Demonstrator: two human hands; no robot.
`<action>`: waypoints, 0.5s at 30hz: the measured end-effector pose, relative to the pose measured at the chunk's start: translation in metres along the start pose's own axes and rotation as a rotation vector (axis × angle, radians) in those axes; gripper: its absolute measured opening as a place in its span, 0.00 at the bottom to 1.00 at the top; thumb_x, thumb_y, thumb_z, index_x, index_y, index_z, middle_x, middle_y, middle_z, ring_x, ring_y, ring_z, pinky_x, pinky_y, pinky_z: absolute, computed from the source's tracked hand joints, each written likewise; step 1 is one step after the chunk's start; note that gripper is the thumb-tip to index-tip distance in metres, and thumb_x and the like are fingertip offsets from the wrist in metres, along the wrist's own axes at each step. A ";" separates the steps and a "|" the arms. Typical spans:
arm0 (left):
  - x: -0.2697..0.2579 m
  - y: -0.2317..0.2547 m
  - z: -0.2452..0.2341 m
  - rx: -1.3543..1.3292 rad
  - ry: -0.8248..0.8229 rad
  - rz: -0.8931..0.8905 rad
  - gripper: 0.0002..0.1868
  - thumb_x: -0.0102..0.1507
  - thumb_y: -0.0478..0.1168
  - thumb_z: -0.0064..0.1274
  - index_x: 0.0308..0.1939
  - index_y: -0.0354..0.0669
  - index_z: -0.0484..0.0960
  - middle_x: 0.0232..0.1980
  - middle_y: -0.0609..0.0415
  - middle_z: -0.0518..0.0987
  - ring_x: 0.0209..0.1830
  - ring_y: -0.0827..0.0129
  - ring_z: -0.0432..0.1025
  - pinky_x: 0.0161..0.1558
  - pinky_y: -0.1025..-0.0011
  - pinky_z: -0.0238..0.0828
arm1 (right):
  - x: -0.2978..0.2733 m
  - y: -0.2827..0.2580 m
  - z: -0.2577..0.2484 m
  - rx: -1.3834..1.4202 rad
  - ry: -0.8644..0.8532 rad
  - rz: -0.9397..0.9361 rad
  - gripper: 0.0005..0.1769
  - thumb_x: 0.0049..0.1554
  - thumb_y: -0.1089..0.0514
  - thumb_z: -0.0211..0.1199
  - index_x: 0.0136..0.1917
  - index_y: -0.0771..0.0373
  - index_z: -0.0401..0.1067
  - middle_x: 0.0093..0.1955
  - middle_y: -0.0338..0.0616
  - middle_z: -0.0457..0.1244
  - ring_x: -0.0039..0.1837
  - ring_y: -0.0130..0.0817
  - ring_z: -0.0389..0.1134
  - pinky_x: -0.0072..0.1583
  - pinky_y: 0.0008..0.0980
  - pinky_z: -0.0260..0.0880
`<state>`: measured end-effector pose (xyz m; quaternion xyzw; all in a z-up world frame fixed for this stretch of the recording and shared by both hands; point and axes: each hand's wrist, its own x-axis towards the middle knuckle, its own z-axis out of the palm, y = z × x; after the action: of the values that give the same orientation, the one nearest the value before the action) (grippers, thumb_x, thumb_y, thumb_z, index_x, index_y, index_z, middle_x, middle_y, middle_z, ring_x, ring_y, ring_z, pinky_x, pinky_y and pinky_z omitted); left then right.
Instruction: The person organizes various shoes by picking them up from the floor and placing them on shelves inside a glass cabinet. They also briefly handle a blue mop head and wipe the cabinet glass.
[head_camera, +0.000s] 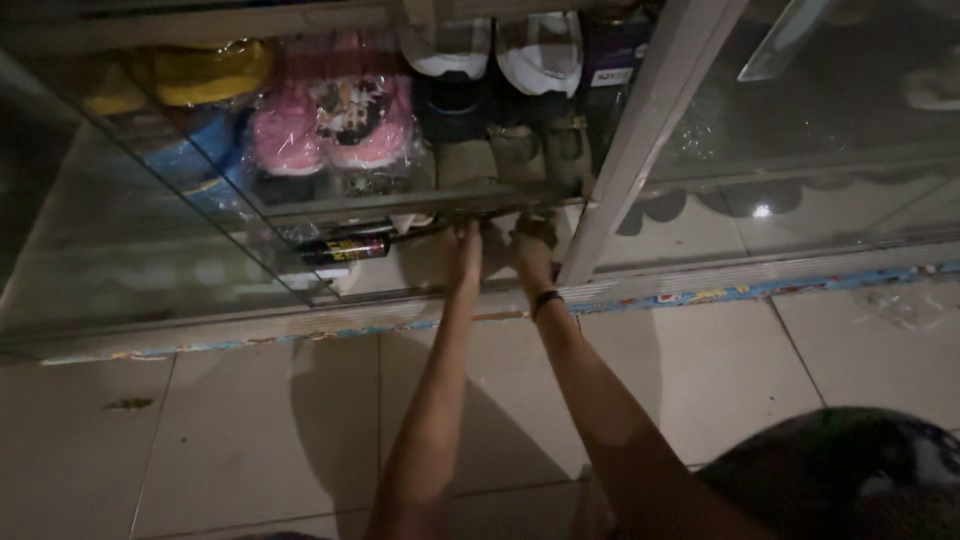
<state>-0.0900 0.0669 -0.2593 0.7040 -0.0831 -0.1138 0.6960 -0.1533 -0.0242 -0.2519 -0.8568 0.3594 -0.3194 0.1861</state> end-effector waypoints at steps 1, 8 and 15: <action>0.008 -0.001 0.006 0.020 0.032 0.036 0.21 0.55 0.46 0.40 0.45 0.33 0.66 0.38 0.46 0.71 0.37 0.61 0.66 0.41 0.64 0.61 | 0.005 0.002 -0.005 0.317 -0.121 0.229 0.15 0.47 0.53 0.52 0.44 0.66 0.61 0.33 0.47 0.63 0.39 0.37 0.66 0.41 0.34 0.66; 0.035 -0.009 0.031 -0.363 0.037 -0.178 0.18 0.54 0.42 0.35 0.42 0.33 0.69 0.30 0.45 0.72 0.23 0.62 0.65 0.27 0.64 0.61 | 0.021 -0.028 -0.053 0.060 -0.237 0.463 0.25 0.43 0.40 0.57 0.43 0.63 0.70 0.45 0.52 0.61 0.50 0.48 0.61 0.51 0.39 0.61; 0.040 -0.019 0.025 -0.008 0.180 0.190 0.13 0.53 0.37 0.41 0.37 0.32 0.74 0.32 0.47 0.75 0.26 0.66 0.69 0.27 0.70 0.65 | 0.025 -0.052 -0.079 0.046 -0.047 0.245 0.23 0.42 0.41 0.55 0.42 0.60 0.70 0.43 0.51 0.62 0.48 0.49 0.62 0.47 0.41 0.61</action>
<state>-0.0592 0.0318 -0.2797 0.6974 -0.0864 0.0159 0.7113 -0.1677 -0.0149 -0.1559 -0.8092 0.4496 -0.2824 0.2516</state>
